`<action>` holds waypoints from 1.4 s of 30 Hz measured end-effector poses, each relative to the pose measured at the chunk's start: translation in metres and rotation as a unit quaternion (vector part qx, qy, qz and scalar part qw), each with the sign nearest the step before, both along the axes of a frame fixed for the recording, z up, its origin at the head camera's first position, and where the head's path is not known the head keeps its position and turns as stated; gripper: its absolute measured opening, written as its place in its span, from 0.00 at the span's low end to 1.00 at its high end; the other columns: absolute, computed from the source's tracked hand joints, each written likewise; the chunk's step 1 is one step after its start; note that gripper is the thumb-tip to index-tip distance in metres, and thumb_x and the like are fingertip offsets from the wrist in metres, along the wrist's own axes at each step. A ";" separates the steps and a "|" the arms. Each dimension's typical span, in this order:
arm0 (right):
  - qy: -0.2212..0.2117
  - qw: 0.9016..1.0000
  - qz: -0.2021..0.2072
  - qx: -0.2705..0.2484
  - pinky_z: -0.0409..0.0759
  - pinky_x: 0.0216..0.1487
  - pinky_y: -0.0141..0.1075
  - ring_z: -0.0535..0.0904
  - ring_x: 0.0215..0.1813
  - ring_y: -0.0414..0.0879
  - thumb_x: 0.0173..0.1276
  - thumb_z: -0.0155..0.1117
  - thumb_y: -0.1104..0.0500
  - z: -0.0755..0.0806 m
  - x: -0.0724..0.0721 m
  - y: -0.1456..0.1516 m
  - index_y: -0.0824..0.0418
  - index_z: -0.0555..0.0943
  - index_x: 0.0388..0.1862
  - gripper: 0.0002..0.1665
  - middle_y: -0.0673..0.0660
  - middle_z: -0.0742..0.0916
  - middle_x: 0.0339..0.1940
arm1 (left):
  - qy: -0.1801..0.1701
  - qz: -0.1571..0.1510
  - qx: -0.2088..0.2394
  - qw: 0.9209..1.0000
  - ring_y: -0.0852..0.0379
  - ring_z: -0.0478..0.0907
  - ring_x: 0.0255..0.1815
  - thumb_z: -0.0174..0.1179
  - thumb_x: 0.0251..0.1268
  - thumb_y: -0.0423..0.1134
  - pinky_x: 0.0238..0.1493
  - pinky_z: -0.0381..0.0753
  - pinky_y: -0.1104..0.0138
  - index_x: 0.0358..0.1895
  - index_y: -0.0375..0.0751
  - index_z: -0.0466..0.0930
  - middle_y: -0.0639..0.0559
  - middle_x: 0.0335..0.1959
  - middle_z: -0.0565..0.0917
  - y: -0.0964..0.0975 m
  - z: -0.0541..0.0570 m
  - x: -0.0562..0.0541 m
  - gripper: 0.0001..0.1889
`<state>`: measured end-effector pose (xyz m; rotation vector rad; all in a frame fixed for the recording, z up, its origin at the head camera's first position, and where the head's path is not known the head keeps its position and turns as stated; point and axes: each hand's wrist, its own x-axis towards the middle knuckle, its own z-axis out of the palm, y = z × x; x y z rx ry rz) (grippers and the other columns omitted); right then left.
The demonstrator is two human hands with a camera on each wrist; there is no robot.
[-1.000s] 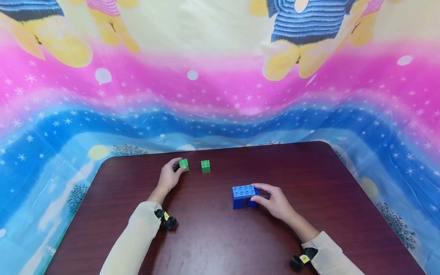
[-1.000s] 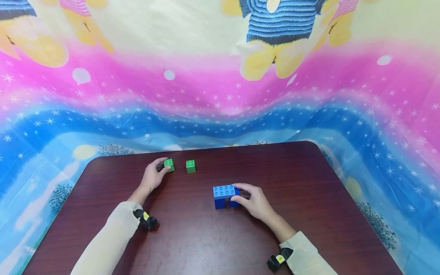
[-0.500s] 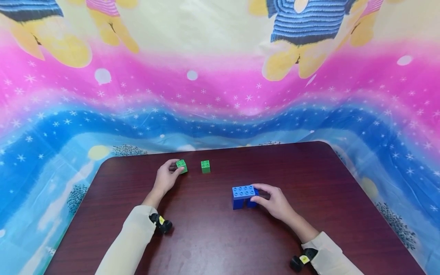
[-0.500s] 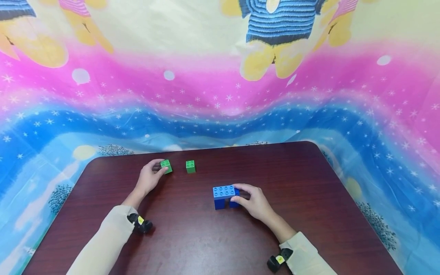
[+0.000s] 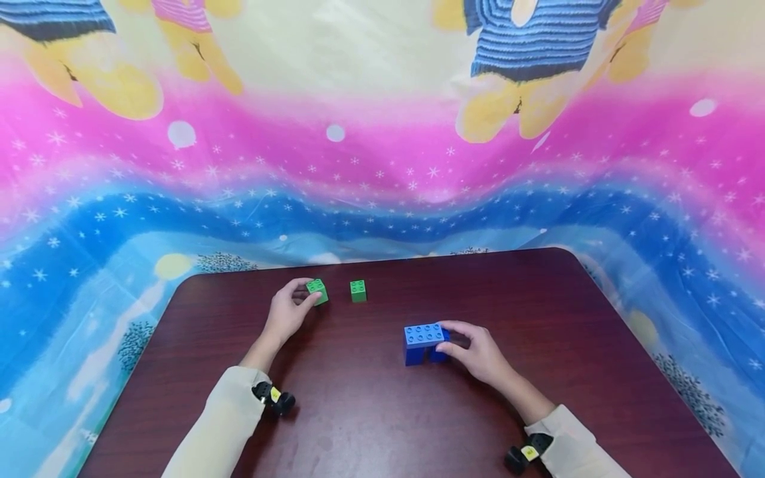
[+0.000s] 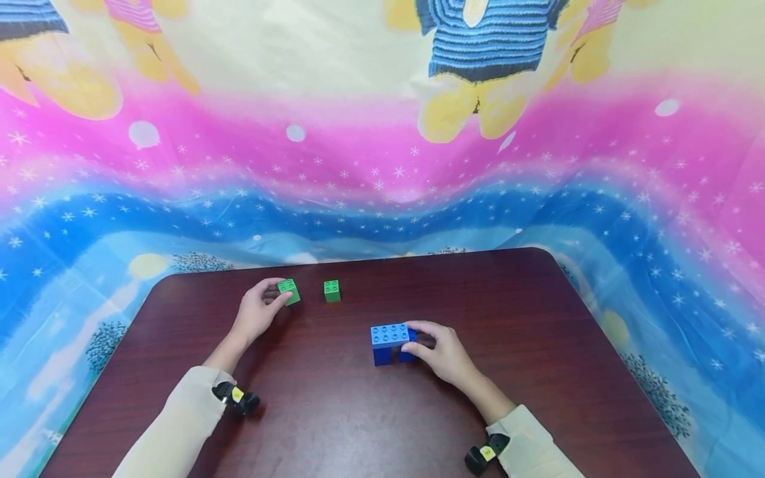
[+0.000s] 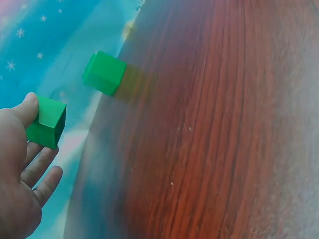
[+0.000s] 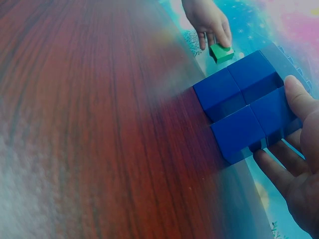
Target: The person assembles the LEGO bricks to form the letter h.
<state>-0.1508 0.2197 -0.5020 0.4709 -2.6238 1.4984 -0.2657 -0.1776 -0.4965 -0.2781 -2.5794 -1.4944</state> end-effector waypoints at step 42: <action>0.004 1.000 -0.001 -0.006 0.85 0.52 0.44 0.86 0.53 0.53 0.67 0.73 0.57 -0.001 0.000 0.000 0.62 0.82 0.63 0.27 0.62 0.86 0.58 | 0.078 -0.100 0.012 0.992 0.54 0.81 0.37 0.73 0.63 0.35 0.40 0.83 0.59 0.58 0.41 0.81 0.48 0.42 0.86 0.058 0.057 0.047 0.21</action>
